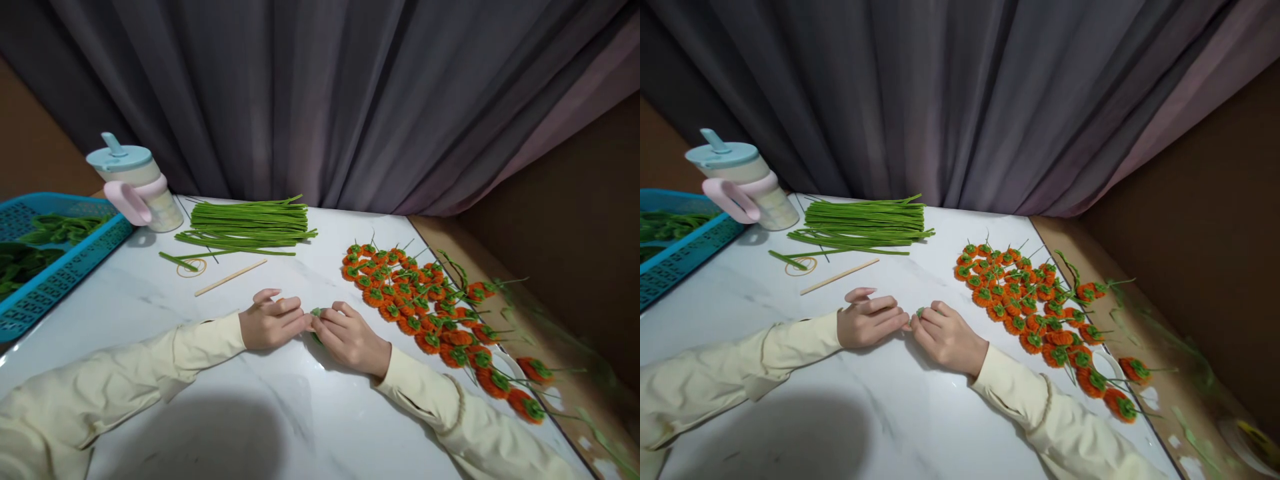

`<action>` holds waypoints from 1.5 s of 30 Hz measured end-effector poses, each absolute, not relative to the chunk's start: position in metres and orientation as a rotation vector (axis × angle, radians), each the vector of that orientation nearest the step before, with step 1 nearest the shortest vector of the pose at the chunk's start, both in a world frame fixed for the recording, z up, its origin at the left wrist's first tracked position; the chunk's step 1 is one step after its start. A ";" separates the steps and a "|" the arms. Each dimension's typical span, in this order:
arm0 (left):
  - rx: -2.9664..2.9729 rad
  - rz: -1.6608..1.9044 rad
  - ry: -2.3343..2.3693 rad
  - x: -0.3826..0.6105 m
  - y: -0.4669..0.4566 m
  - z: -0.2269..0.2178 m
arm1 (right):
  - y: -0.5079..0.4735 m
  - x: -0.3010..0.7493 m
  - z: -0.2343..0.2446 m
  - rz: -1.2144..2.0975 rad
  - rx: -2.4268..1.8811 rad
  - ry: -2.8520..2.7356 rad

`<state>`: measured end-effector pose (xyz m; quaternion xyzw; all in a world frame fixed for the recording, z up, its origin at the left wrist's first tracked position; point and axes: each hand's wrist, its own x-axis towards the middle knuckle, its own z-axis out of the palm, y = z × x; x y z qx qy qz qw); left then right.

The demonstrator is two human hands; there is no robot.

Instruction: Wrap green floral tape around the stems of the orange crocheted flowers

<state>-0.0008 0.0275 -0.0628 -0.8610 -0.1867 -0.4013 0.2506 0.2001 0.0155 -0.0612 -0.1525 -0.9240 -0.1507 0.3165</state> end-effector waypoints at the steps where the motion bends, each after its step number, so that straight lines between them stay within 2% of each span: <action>1: -2.360 -1.090 -0.506 -0.001 0.027 -0.063 | 0.016 0.200 -0.061 -0.396 -0.402 -2.431; 16: -2.710 -1.103 -0.601 -0.001 0.027 -0.055 | 0.015 0.201 -0.063 -0.393 -0.387 -2.468; 23: -3.234 -0.779 -0.874 0.000 0.026 -0.024 | 0.013 0.201 -0.061 -0.355 -0.391 -2.465; 26: -3.414 -0.678 -1.089 -0.001 0.026 -0.019 | 0.011 0.199 -0.058 -0.155 -0.476 -2.397; 30: -3.504 -0.544 -1.333 -0.001 0.030 -0.018 | 0.008 0.195 -0.053 0.329 -0.642 -2.238; 33: -3.500 -0.482 -1.387 -0.002 0.031 -0.015 | 0.006 0.194 -0.050 0.483 -0.669 -2.209; 37: -3.550 -0.425 -1.498 -0.002 0.030 -0.005 | 0.007 0.196 -0.048 0.360 -0.649 -2.341; 43: -3.753 -0.213 -1.987 0.000 0.028 0.005 | 0.007 0.198 -0.047 -0.145 -0.534 -2.466; 45: -3.765 -0.191 -1.969 0.000 0.029 0.004 | 0.008 0.198 -0.047 -0.249 -0.516 -2.494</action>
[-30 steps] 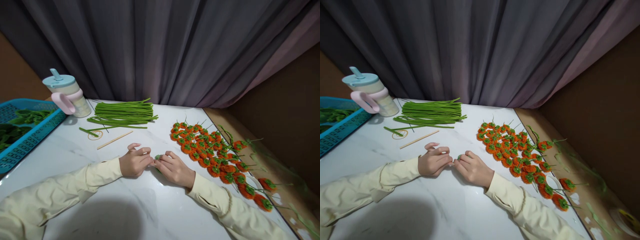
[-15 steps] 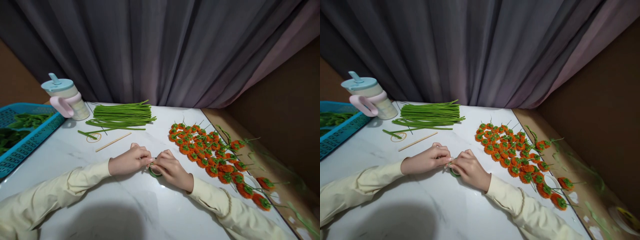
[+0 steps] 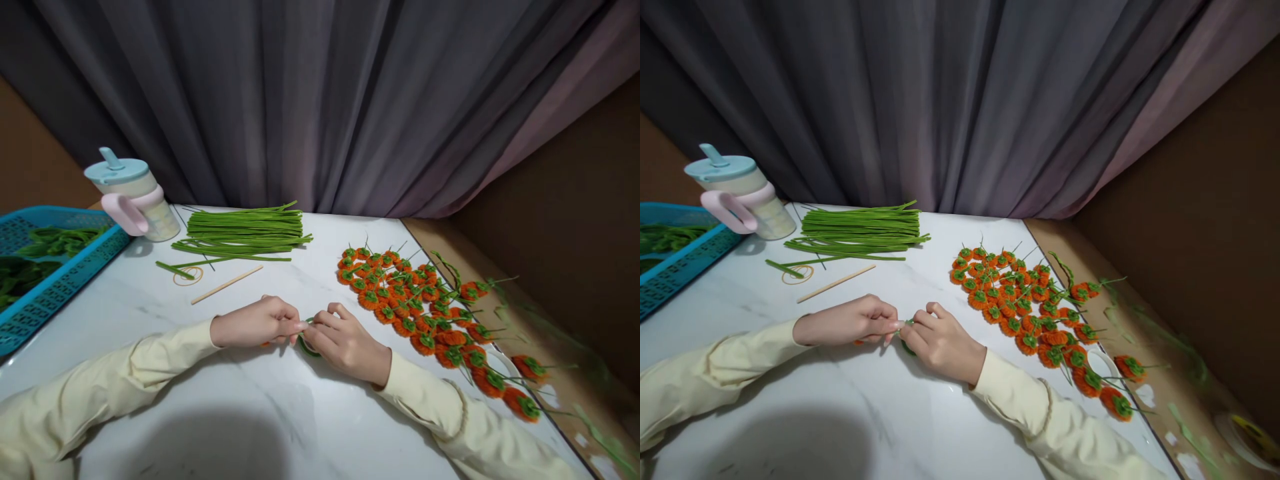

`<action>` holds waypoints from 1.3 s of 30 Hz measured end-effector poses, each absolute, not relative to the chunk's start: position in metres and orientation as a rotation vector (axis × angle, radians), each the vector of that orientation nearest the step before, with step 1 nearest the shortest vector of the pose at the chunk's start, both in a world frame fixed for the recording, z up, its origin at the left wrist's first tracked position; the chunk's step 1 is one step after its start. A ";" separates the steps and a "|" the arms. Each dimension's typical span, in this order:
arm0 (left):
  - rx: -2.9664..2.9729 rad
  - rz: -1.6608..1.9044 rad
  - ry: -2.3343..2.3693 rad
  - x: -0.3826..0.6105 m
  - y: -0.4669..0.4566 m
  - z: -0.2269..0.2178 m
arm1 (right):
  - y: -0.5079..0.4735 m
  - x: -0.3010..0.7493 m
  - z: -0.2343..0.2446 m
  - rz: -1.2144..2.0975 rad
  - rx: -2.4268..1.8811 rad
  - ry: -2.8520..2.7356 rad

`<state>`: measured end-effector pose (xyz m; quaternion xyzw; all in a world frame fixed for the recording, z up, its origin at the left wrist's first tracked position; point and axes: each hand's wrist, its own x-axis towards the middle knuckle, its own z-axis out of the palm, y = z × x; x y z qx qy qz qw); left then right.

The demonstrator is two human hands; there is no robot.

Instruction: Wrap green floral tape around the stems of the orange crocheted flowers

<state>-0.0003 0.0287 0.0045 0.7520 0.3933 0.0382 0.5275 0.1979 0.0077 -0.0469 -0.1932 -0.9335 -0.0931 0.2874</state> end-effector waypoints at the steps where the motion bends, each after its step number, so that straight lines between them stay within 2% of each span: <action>1: 1.865 0.111 0.919 0.000 0.029 0.004 | 0.008 0.198 -0.047 -0.270 -0.510 -2.506; 4: 2.185 0.238 0.842 -0.001 0.028 0.002 | 0.007 0.198 -0.047 -0.189 -0.525 -2.513; 7: 2.379 0.303 0.815 -0.004 0.028 0.000 | 0.006 0.198 -0.045 0.080 -0.596 -2.505; 11: 2.449 0.282 0.777 -0.007 0.029 -0.004 | 0.007 0.199 -0.040 0.488 -0.717 -2.494; 16: 2.418 0.268 0.724 -0.008 0.029 -0.006 | 0.006 0.198 -0.031 0.812 -0.858 -2.379; 22: 2.133 0.219 0.595 -0.002 0.032 -0.003 | 0.009 0.200 -0.022 1.329 -0.788 -2.209; 30: 1.358 0.191 0.466 0.001 0.035 -0.039 | 0.014 0.202 -0.025 2.126 -0.662 -1.687; 39: 1.080 0.130 0.345 0.005 0.027 -0.044 | 0.017 0.203 -0.040 2.421 -0.532 -1.474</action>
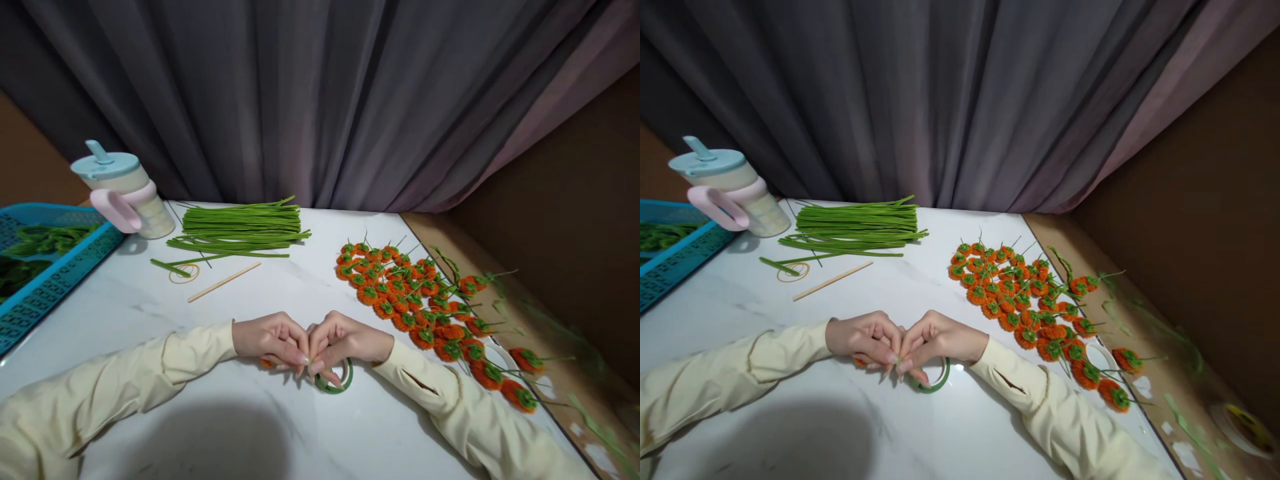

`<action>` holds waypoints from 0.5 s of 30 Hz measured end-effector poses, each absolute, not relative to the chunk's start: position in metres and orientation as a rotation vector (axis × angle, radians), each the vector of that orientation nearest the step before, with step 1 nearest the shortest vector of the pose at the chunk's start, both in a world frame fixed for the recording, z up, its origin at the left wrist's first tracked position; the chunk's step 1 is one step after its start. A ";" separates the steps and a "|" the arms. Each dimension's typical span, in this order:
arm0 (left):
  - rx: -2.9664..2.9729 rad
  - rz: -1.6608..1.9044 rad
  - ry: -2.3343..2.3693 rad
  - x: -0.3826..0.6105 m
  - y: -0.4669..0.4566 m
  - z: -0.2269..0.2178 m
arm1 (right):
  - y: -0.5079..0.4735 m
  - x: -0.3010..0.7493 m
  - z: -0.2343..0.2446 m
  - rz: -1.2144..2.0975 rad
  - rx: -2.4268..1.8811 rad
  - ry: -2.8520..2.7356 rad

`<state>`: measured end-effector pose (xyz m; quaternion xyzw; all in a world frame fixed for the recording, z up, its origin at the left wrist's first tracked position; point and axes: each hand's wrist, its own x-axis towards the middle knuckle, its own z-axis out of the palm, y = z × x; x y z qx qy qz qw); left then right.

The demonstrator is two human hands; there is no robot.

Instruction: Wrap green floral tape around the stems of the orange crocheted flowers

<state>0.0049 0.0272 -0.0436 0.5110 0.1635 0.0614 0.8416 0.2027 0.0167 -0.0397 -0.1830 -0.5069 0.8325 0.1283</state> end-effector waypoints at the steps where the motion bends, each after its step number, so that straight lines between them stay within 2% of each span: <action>1: 1.076 0.127 0.341 0.005 0.026 -0.044 | 0.017 0.203 -0.041 2.434 -0.524 -1.472; 9: 1.089 0.107 0.334 0.007 0.023 -0.047 | 0.021 0.203 -0.043 2.538 -0.436 -1.454; 15: 1.070 0.213 0.380 0.004 0.028 -0.046 | 0.018 0.203 -0.041 2.398 -0.568 -1.410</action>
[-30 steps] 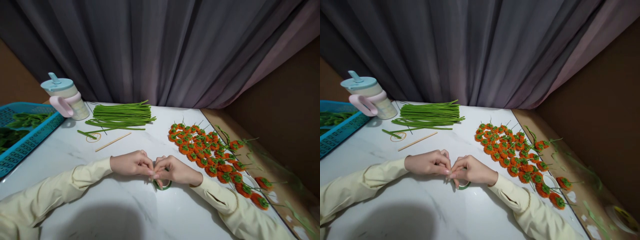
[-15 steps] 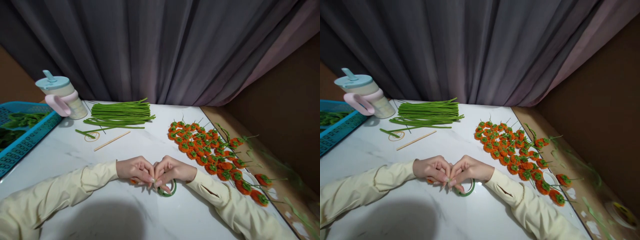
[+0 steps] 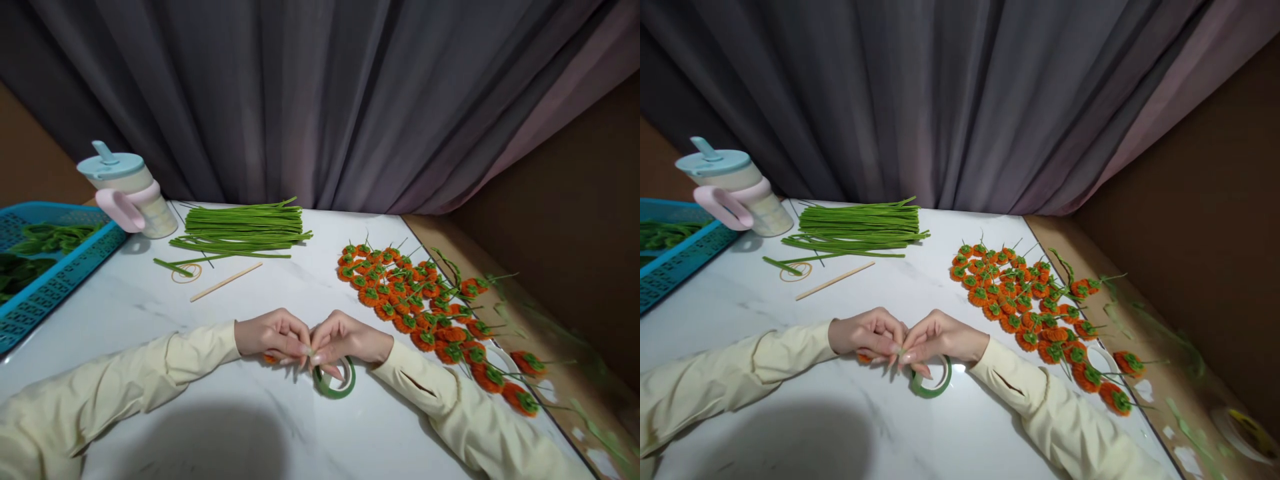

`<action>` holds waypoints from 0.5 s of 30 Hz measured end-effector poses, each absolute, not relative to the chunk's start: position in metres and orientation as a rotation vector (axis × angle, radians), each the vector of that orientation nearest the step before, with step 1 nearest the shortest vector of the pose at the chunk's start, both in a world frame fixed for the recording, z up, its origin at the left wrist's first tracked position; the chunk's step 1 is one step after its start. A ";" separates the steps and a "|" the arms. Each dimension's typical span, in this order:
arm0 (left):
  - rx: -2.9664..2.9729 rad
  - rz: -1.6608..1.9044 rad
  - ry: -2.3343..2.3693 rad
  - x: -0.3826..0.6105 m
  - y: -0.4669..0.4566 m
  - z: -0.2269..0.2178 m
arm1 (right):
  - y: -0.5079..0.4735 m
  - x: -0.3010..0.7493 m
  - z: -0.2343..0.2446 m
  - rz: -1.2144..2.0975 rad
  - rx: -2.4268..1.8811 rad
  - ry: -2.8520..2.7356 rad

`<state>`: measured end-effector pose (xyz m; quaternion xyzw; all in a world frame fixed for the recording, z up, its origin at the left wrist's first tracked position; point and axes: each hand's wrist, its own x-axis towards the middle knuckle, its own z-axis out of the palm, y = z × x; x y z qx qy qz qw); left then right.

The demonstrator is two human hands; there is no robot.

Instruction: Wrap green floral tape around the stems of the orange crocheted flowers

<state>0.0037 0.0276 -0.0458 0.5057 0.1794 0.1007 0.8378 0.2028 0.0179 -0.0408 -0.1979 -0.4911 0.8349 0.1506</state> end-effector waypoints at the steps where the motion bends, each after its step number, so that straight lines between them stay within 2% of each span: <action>1: 1.069 0.234 0.390 0.003 0.029 -0.046 | 0.018 0.203 -0.042 2.376 -0.581 -1.409; 15: 1.051 0.262 0.424 0.003 0.032 -0.045 | 0.018 0.201 -0.038 2.327 -0.634 -1.472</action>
